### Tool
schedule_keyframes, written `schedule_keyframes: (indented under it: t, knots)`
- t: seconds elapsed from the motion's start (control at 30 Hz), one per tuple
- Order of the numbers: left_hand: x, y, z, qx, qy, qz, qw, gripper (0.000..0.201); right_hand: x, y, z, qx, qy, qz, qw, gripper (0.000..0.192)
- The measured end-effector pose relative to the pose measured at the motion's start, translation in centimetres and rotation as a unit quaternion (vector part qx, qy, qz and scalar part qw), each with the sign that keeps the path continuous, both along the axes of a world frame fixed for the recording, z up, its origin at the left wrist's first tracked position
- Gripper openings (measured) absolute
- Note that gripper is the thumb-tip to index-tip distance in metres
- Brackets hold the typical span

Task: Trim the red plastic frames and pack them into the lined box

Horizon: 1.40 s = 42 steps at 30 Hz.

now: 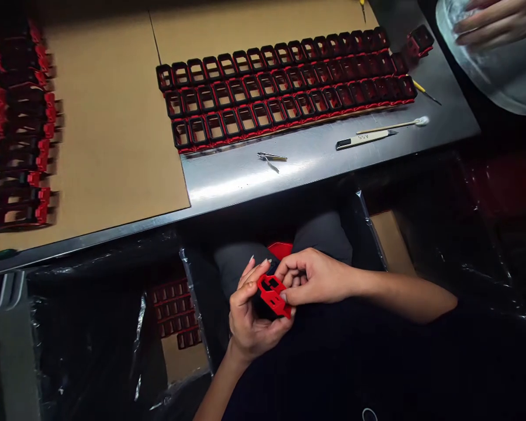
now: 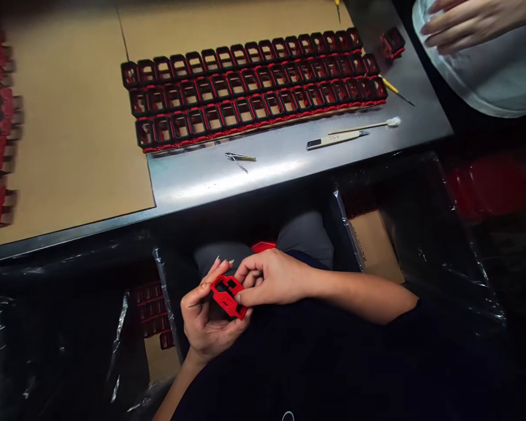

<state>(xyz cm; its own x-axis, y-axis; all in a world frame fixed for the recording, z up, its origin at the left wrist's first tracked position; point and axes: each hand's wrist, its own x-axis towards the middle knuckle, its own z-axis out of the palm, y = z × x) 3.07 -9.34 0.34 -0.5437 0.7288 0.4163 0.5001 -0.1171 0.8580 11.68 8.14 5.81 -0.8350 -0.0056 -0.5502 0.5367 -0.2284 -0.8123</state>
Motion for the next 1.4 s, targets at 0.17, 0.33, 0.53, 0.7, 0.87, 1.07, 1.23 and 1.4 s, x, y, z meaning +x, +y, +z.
schedule_keyframes:
  t: [0.17,0.33,0.53,0.7,0.87,1.07,1.23,1.4]
  knots:
    - [-0.2,1.0,1.0,-0.037,0.071,0.012,0.997,0.069,-0.2,-0.3,-3.2,-0.127,0.004,-0.025,0.992,0.028]
    - [-0.5,1.6,2.2,-0.101,0.113,0.013,0.988,0.068,1.0,-0.2,-5.2,-0.242,-0.037,-0.143,0.959,0.044]
    - [-0.1,1.3,2.0,-0.179,0.133,0.036,0.974,0.088,2.3,0.5,-3.8,-0.269,-0.008,-0.121,0.955,0.043]
    - [0.0,1.4,2.0,-0.185,0.154,0.031,0.97,0.118,2.1,0.5,-4.3,-0.295,-0.022,-0.124,0.947,0.044]
    - [-0.2,1.6,1.9,-0.143,0.161,0.019,0.976,0.121,2.2,0.4,-5.1,-0.34,-0.018,-0.119,0.933,0.045]
    - [-0.1,1.9,1.4,-0.095,0.139,0.003,0.986,0.118,2.2,0.3,-5.1,-0.359,-0.01,-0.132,0.924,0.036]
    - [0.0,2.4,1.2,-0.09,0.109,-0.004,0.99,0.113,2.2,0.4,-4.7,-0.341,0.004,-0.11,0.934,0.037]
    - [-0.5,3.1,1.4,-0.073,0.112,-0.038,0.99,0.107,1.2,0.2,-3.5,-0.253,0.047,-0.118,0.959,0.048]
